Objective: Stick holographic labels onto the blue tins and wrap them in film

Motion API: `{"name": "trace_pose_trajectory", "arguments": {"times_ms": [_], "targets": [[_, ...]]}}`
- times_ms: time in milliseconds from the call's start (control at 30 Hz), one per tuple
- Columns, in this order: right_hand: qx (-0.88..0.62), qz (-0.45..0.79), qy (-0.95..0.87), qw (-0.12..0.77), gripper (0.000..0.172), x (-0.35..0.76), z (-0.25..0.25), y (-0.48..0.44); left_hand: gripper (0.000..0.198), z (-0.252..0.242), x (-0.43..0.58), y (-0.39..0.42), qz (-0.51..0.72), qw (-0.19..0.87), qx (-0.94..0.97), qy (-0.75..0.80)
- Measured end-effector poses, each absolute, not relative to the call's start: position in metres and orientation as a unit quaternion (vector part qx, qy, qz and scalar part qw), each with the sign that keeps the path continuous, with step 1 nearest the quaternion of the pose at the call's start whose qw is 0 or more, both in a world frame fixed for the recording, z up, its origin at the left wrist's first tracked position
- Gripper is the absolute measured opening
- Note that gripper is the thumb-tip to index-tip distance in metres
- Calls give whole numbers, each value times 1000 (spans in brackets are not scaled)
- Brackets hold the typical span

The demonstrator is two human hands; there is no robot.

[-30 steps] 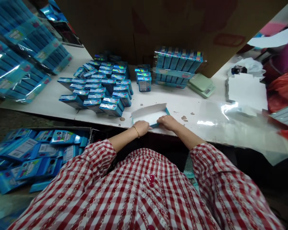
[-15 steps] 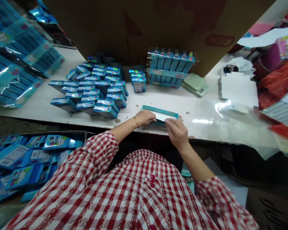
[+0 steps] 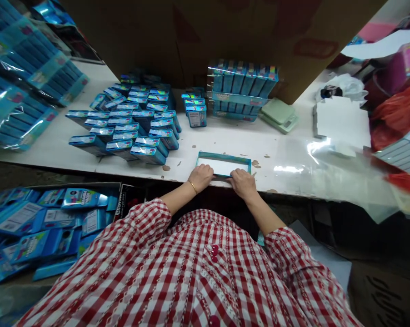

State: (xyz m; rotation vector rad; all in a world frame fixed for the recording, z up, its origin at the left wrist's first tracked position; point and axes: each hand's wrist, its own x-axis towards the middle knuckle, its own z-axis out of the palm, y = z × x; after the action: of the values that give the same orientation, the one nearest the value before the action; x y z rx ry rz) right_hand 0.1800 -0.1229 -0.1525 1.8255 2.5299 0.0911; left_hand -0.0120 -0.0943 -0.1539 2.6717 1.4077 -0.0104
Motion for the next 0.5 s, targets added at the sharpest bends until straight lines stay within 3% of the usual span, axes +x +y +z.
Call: {"name": "trace_pose_trajectory", "arguments": {"times_ms": [200,300,400,500], "targets": [[550,-46,831,75,25,186,-137,-112,42,-139,-8,-93,-34,109,868,482],[508,-95,856,11,25,197,-131,-105,42,-128,-18,-88,34,121,864,487],[527,-62,842,-95,30,206,-127,-87,36,-122,-25,-67,128,91,834,529],[575,6,817,-48,33,204,-125,-65,36,-123,-21,-43,62,102,831,544]]}}
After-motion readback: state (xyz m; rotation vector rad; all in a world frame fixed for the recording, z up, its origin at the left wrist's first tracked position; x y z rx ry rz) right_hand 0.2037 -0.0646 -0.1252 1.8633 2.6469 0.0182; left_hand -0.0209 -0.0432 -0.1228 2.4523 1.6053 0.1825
